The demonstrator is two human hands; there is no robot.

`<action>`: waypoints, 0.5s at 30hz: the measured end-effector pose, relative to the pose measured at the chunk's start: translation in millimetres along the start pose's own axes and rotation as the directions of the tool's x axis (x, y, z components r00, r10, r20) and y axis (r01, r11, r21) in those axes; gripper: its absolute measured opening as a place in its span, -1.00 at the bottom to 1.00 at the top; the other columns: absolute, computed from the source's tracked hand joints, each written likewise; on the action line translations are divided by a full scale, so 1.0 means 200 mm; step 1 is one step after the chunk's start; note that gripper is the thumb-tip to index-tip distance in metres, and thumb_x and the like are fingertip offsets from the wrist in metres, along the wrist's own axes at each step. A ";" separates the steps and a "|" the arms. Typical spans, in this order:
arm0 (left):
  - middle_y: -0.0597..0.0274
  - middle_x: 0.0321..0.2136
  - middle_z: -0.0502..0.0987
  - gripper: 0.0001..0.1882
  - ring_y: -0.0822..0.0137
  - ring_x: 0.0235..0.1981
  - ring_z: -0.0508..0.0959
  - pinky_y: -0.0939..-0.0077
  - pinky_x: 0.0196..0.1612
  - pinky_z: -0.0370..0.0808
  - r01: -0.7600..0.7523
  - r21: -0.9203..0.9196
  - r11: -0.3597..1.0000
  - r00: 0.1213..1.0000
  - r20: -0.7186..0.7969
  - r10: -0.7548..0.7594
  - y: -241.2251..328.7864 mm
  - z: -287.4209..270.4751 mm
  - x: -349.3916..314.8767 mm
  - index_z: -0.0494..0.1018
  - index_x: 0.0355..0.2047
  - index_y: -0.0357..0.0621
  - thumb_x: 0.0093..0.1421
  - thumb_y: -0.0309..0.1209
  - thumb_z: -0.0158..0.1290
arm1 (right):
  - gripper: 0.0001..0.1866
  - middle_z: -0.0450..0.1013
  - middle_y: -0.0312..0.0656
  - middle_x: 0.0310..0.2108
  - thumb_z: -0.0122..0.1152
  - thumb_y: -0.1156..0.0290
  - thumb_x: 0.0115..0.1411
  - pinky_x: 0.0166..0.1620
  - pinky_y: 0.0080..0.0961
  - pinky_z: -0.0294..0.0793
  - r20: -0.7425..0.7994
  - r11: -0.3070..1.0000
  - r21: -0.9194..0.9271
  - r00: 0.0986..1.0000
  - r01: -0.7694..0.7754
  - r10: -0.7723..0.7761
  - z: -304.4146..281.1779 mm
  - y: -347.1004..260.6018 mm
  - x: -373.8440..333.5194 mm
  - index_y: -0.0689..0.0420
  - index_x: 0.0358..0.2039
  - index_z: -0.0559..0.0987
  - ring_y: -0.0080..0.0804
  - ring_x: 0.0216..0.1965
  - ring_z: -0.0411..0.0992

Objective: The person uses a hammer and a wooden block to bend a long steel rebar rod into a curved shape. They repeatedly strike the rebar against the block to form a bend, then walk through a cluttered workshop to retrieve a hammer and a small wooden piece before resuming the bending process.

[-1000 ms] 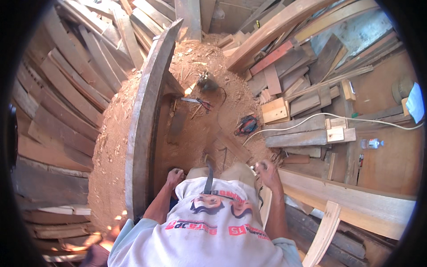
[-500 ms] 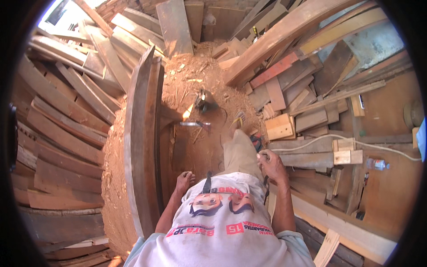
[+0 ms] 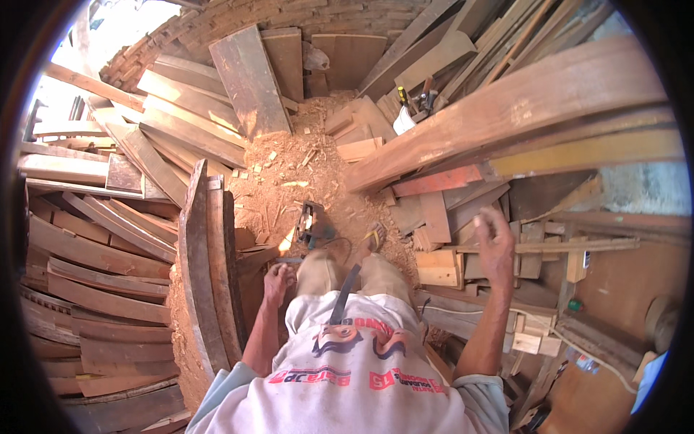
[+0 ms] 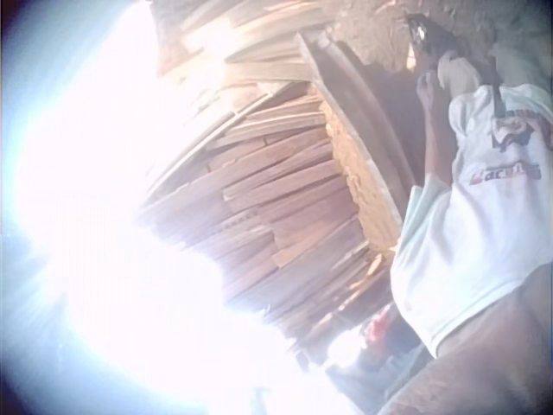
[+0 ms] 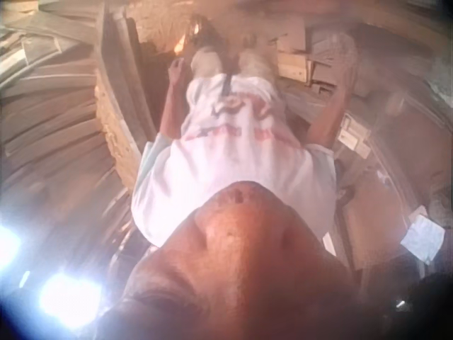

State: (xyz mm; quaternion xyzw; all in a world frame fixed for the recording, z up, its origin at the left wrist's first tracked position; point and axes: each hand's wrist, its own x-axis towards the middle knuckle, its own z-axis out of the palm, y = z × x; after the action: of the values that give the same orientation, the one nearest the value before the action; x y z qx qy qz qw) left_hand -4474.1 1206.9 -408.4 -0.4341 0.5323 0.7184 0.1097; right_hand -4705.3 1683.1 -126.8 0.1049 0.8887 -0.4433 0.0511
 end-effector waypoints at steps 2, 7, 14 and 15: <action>0.18 -0.27 0.58 -0.66 0.43 -0.38 0.56 0.56 -0.30 0.55 -0.014 0.048 0.999 0.997 -0.078 0.018 0.28 0.16 0.03 0.39 0.04 -0.27 0.38 -0.30 0.05 | -0.68 0.54 -0.17 -0.24 0.16 0.35 0.36 -0.08 -0.50 0.47 -0.153 0.995 0.058 0.986 0.079 -0.069 -0.10 -0.17 0.16 0.26 0.04 0.52 -0.49 -0.19 0.48; -0.01 -0.10 0.58 -0.56 0.25 -0.17 0.64 0.43 -0.11 0.60 -0.032 0.023 0.999 0.997 -0.070 0.033 0.55 0.27 0.36 0.34 0.11 -0.35 0.39 -0.26 0.03 | -0.71 0.54 -0.15 -0.13 0.15 0.43 0.37 -0.01 -0.48 0.48 -0.424 0.918 0.008 0.833 0.396 -0.355 -0.22 -0.50 0.51 0.27 0.04 0.53 -0.45 -0.14 0.49; -0.01 -0.07 0.58 -0.49 0.22 -0.10 0.62 0.36 -0.03 0.57 -0.011 0.202 0.979 0.996 0.090 -0.007 1.19 0.68 0.83 0.35 0.13 -0.34 0.36 -0.16 0.06 | -0.69 0.50 -0.03 0.00 0.19 0.46 0.33 0.09 -0.32 0.45 -0.569 0.798 -0.480 0.563 0.364 -0.600 -0.39 -0.71 1.01 0.28 0.05 0.52 -0.19 0.04 0.47; -0.01 -0.07 0.59 -0.48 0.22 -0.09 0.61 0.36 -0.03 0.57 -0.015 0.260 0.965 0.991 0.131 -0.020 1.26 0.72 0.92 0.35 0.12 -0.33 0.36 -0.16 0.06 | -0.68 0.48 -0.02 0.04 0.20 0.45 0.32 0.11 -0.27 0.43 -0.574 0.768 -0.540 0.516 0.345 -0.636 -0.40 -0.73 1.06 0.28 0.05 0.51 -0.14 0.06 0.45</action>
State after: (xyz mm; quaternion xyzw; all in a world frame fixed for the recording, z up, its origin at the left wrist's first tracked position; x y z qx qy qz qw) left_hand -4814.5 1172.1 -367.9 -0.3679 0.6129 0.6694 0.2021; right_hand -4945.8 1691.1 -4.6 0.0008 0.8881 -0.1882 -0.4193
